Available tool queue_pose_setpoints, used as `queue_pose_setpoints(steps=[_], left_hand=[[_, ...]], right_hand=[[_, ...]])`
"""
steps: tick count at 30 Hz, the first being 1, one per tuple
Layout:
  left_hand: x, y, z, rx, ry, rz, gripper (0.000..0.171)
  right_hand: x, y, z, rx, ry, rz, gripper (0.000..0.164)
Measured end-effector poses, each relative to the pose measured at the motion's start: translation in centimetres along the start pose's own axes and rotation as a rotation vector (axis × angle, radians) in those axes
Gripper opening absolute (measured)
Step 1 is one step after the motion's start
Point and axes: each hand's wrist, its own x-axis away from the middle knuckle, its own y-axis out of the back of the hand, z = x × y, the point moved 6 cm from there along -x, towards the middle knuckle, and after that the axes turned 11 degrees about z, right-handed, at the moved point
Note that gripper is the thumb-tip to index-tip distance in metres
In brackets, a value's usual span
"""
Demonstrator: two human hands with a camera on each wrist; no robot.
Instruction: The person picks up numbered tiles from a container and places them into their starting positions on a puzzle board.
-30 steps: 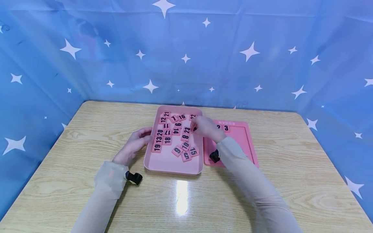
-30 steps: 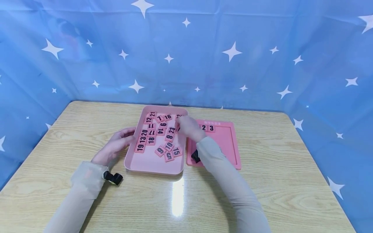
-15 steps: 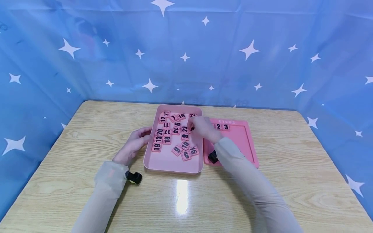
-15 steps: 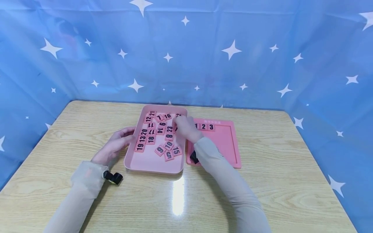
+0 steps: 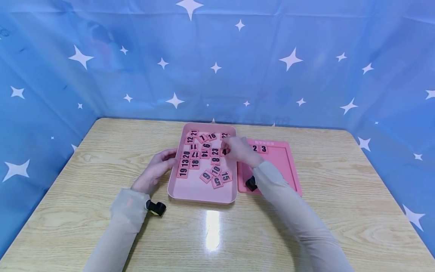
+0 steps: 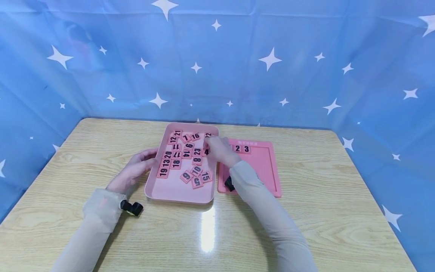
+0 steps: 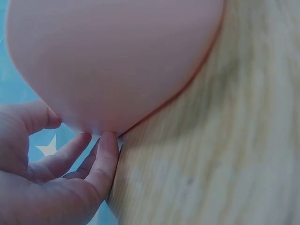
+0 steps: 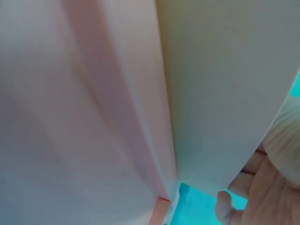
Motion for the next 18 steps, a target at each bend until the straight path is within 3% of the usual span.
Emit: queue_pose_setpoints(steps=[9,18], left_hand=[[0.07,-0.03,-0.11,-0.004,-0.011,0.009,0.053],[0.16,-0.03,-0.14,0.002,-0.009,0.011,0.054]], right_hand=[[-0.03,0.02,0.34,0.019,-0.012,0.036,0.025],[0.20,0.22,0.05,-0.146,0.032,0.062,0.034]])
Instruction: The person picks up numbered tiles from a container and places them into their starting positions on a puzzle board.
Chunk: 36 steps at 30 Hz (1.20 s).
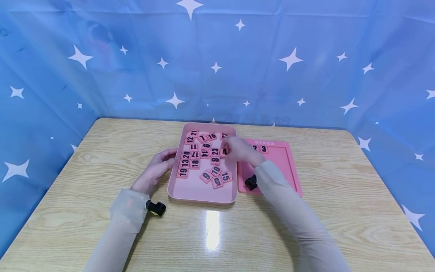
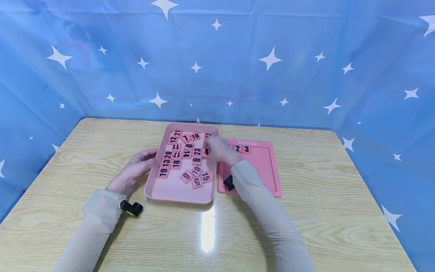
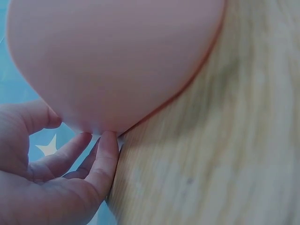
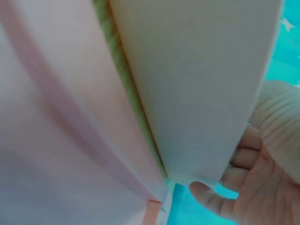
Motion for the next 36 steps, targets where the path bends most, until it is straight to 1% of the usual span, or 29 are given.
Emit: queue_pose_setpoints(steps=[7,9,12,15,23,28,36], left_hand=[[0.0,-0.1,-0.1,-0.012,-0.005,-0.002,0.052],[0.0,-0.1,0.0,-0.011,-0.004,0.002,0.052],[0.0,-0.2,0.0,-0.010,0.003,0.005,0.053],[0.0,-0.2,0.1,-0.005,0.020,0.001,0.053],[0.0,-0.2,0.2,0.001,0.031,0.000,0.054],[0.0,-0.2,0.1,-0.001,0.029,0.000,0.052],[0.1,-0.2,-0.1,0.003,0.014,0.003,0.052]], right_hand=[[1.0,1.2,0.4,-0.048,0.133,-0.092,0.036],[1.5,1.5,0.3,-0.072,0.152,-0.110,0.037],[2.2,2.0,0.1,-0.126,0.152,-0.121,0.036],[3.1,2.5,-0.2,-0.150,0.138,-0.135,0.034],[5.4,3.8,-2.3,-0.130,0.134,-0.187,0.036],[6.8,4.5,-4.4,-0.106,0.121,-0.205,0.035],[9.0,5.3,-8.5,-0.098,0.051,-0.232,0.033]])
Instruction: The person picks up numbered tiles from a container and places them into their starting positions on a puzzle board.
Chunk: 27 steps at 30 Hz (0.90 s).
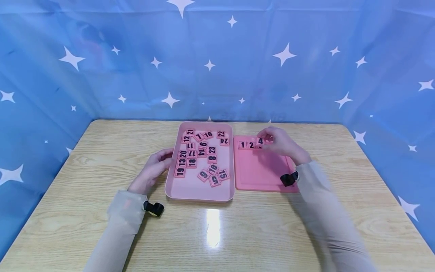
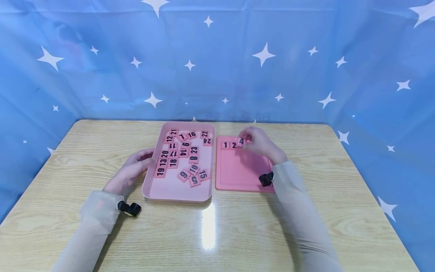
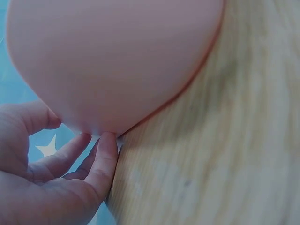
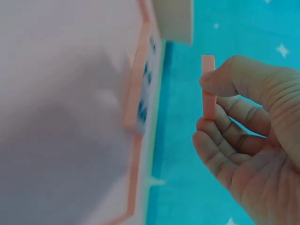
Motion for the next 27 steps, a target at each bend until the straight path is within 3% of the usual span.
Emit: queue_pose_setpoints(steps=[9,16,27], left_hand=[[0.0,-0.1,-0.2,-0.007,-0.006,0.008,0.053],[0.0,0.0,-0.2,-0.008,-0.007,0.005,0.053],[0.0,0.0,-0.1,-0.004,-0.006,0.001,0.053]], right_hand=[[1.1,0.6,-3.2,0.021,-0.061,-0.008,0.033],[1.2,0.0,-4.5,0.032,-0.117,0.043,0.032],[0.9,-0.7,-4.8,0.067,-0.079,0.066,0.030]])
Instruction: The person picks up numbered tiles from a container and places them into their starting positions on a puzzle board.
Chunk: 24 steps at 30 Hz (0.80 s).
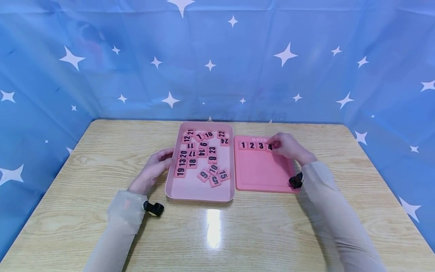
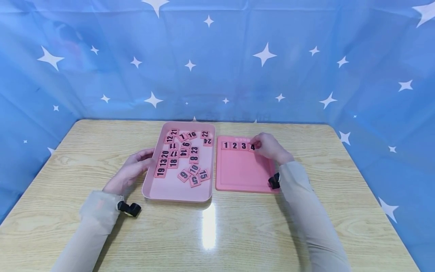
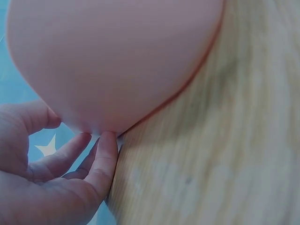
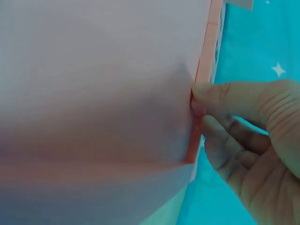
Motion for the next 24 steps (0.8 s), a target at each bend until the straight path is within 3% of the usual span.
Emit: queue_pose_setpoints(steps=[12,24], left_hand=[[-0.05,-0.02,-0.06,0.004,0.022,-0.008,0.053],[-0.01,0.12,-0.14,-0.023,-0.010,-0.008,0.053]], right_hand=[[-0.05,0.06,-0.68,-0.051,-0.090,-0.016,0.017],[-0.17,0.08,-0.50,-0.042,-0.126,-0.019,0.012]])
